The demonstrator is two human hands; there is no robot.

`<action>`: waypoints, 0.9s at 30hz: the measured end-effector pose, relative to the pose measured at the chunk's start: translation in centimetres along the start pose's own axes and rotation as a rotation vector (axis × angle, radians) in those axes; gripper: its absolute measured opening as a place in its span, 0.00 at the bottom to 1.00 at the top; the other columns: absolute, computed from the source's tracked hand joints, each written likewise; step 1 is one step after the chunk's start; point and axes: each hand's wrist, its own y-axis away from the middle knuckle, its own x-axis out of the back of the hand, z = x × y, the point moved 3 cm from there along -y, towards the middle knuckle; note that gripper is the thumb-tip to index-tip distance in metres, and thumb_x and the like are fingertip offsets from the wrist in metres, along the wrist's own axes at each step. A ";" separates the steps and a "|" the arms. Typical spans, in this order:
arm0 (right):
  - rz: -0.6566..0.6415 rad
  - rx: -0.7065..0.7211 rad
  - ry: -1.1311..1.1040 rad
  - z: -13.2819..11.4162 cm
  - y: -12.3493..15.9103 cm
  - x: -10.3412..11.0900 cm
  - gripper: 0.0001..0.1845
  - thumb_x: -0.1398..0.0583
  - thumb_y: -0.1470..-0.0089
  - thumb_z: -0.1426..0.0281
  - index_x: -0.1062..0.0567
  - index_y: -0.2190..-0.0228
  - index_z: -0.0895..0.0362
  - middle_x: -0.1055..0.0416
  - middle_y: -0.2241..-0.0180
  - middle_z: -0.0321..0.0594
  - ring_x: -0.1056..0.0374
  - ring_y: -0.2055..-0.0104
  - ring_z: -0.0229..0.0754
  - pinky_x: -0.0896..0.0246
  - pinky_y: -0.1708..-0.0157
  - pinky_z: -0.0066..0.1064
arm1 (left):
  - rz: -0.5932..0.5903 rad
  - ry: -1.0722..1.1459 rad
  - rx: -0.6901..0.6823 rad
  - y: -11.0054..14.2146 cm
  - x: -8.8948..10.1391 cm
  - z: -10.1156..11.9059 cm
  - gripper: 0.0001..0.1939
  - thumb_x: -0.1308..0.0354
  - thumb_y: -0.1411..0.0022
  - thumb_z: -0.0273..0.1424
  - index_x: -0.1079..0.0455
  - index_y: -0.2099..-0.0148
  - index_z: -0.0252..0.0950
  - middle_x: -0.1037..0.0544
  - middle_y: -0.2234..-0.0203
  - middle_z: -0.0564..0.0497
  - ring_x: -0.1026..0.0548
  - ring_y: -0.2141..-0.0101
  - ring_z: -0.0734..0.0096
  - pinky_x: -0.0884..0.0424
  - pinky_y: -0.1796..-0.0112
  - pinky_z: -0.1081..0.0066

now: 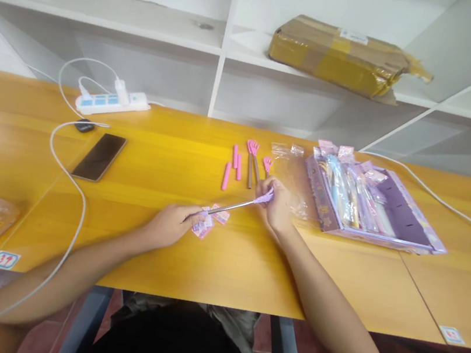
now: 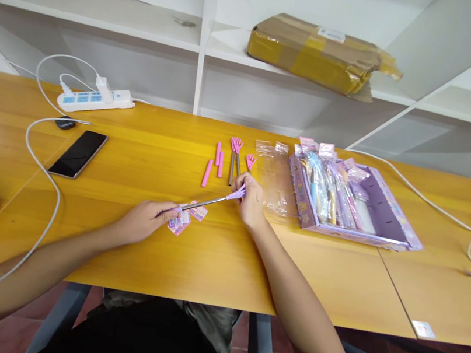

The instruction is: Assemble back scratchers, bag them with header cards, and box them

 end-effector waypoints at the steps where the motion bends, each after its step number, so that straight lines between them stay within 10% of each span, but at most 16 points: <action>1: -0.001 -0.005 0.004 0.1 0.0 0.0 0.27 0.50 0.29 0.46 0.39 0.75 0.50 0.42 0.80 0.32 0.47 0.80 0.39 0.54 0.78 0.33 | 0.002 -0.002 -0.001 0.0 0.0 0.0 0.22 0.52 0.22 0.47 0.20 0.46 0.43 0.15 0.60 0.51 0.21 0.64 0.63 0.36 0.64 0.70; 27: -0.052 -0.040 0.022 1.2 0.7 -0.6 0.29 0.51 0.28 0.46 0.35 0.75 0.51 0.43 0.80 0.33 0.48 0.80 0.40 0.54 0.78 0.34 | -0.013 -0.023 0.026 0.0 -0.1 -0.1 0.23 0.52 0.22 0.48 0.20 0.45 0.45 0.16 0.64 0.52 0.22 0.66 0.64 0.38 0.66 0.70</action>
